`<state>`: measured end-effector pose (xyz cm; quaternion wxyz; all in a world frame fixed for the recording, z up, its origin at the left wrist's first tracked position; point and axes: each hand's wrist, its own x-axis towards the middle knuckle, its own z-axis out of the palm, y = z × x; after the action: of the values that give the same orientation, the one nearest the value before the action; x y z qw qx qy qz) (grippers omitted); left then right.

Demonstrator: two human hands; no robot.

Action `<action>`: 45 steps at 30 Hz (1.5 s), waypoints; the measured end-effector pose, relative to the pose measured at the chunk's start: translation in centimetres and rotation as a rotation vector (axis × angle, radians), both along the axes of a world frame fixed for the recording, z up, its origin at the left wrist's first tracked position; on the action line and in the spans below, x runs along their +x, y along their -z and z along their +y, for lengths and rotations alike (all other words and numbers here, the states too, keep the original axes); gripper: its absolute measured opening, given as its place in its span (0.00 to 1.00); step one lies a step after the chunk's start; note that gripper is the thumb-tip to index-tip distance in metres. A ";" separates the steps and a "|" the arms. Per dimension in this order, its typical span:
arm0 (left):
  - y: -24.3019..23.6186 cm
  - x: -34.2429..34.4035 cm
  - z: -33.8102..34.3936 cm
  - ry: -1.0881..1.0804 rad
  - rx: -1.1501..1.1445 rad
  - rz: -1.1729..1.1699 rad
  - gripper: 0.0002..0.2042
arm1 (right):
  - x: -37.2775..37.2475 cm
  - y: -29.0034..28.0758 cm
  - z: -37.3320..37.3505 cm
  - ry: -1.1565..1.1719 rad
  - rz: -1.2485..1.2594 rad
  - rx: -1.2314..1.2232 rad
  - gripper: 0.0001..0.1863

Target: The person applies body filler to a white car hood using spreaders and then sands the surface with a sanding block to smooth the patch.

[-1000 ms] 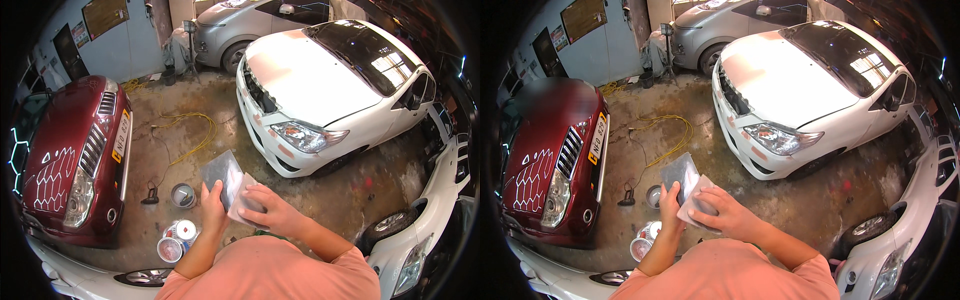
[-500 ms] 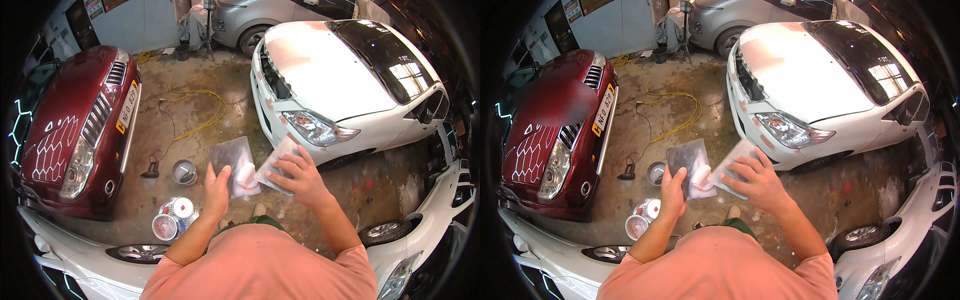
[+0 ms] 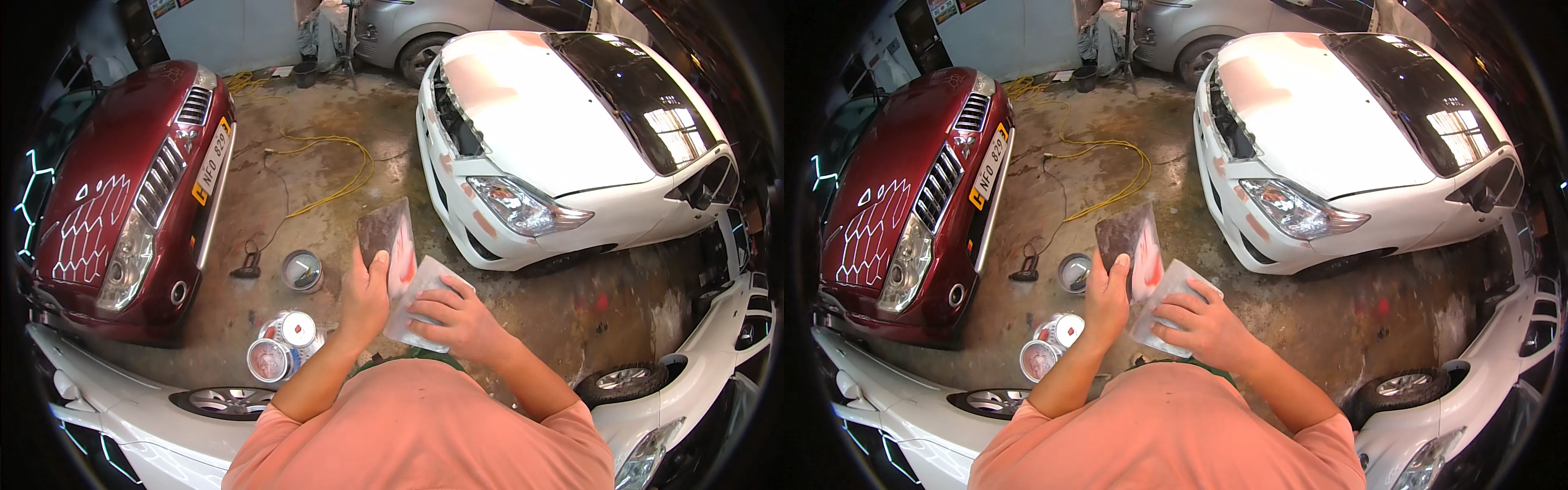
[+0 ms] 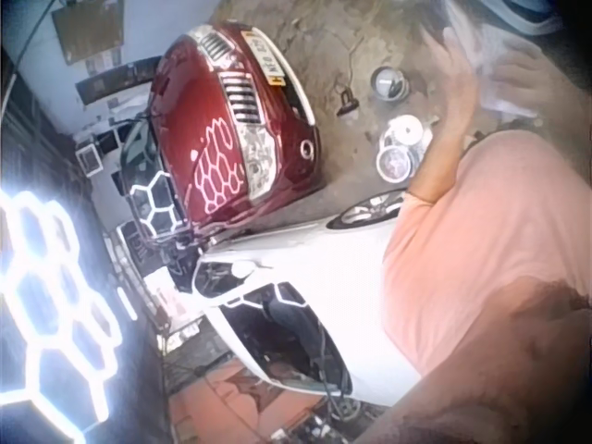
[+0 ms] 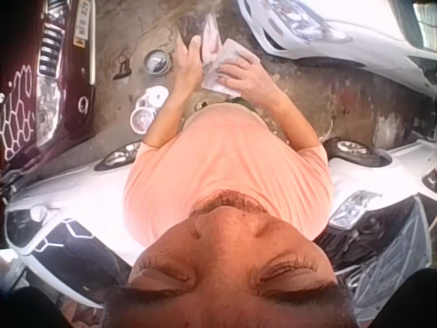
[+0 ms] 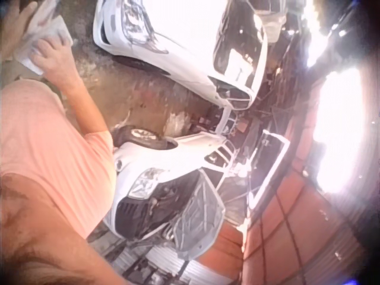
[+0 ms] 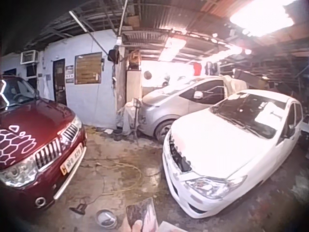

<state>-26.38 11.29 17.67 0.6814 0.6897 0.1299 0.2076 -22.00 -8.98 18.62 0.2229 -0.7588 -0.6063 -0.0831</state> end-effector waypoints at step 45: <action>1.5 0.1 -0.6 -0.073 0.173 0.051 0.16 | 0.2 2.7 -1.2 0.061 0.152 0.165 0.20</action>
<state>-26.30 10.71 16.15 0.6078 0.7458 0.1541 0.2251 -21.83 -10.14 15.97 0.3272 -0.7601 -0.5554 -0.0818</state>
